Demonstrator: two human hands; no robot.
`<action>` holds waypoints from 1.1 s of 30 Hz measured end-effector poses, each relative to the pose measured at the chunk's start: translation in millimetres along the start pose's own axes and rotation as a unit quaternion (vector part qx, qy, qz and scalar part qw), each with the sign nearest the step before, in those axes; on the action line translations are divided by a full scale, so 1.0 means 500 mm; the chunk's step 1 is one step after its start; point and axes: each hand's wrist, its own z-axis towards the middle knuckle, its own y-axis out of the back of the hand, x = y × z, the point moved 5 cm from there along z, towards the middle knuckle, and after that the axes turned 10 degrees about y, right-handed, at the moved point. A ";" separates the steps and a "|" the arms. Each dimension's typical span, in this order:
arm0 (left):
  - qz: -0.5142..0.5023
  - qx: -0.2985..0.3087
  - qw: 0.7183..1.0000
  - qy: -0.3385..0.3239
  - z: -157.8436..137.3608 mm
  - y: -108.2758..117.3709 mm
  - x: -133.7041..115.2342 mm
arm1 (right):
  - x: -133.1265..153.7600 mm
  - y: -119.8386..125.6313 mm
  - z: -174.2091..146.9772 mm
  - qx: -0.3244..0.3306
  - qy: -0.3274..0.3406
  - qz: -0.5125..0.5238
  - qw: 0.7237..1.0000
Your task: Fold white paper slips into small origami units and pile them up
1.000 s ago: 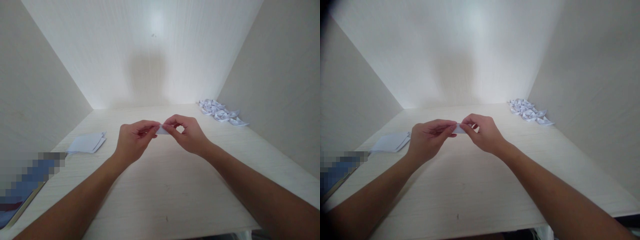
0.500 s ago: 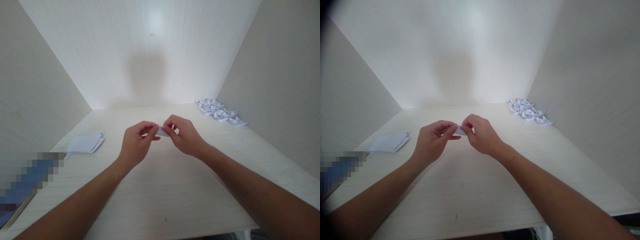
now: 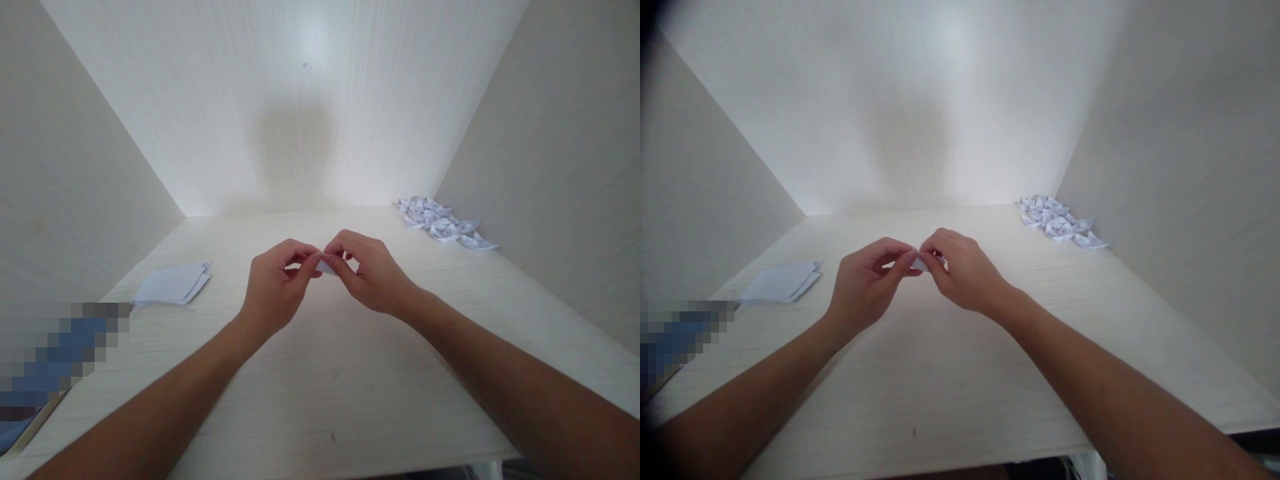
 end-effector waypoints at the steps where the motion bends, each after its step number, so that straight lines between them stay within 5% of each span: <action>1: 0.005 0.001 1.000 -0.004 0.000 0.000 -0.002 | 0.000 0.000 0.000 0.003 0.001 -0.001 1.000; 13: -0.054 -0.003 0.998 0.026 0.000 -0.005 -0.006 | -0.016 0.007 -0.005 -0.068 -0.039 0.045 0.996; 19: 0.009 -0.042 0.998 -0.049 -0.010 0.005 -0.020 | -0.016 0.015 -0.003 -0.096 -0.056 0.056 0.992; 26: 0.002 -0.061 0.995 -0.074 -0.013 0.010 -0.039 | -0.010 0.015 -0.001 -0.106 -0.038 0.061 0.992; 33: 0.083 -0.099 0.983 -0.129 -0.020 0.017 -0.059 | 0.018 0.025 -0.001 -0.116 0.040 -0.047 0.991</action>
